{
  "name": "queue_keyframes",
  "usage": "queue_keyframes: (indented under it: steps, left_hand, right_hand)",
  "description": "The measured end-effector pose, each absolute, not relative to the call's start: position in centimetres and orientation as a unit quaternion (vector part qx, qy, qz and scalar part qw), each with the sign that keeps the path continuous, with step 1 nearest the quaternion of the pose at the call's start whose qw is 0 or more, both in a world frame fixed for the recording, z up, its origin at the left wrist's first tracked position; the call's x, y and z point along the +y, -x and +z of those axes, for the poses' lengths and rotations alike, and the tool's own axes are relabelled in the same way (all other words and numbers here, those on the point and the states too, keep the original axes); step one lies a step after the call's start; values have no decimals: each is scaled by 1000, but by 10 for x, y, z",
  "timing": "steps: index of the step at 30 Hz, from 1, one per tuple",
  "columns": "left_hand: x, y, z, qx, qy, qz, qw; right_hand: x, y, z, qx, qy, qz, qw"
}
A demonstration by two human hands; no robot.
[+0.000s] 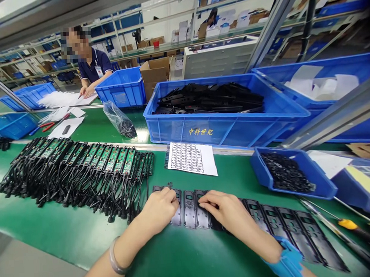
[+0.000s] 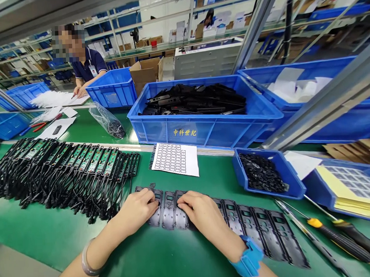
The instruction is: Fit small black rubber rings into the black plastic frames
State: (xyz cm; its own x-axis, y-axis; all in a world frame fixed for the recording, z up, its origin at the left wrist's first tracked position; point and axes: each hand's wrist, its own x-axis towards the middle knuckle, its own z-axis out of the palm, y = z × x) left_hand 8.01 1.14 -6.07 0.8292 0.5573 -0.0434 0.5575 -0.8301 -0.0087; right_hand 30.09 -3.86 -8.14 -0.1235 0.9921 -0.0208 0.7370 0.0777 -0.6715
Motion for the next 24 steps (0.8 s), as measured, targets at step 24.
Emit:
queue_keyframes:
  steps: [24]
  left_hand:
    - [47, -92, -45, 485, -873, 12, 44]
  right_hand:
    - [-24, -390, -46, -678, 693, 45, 242]
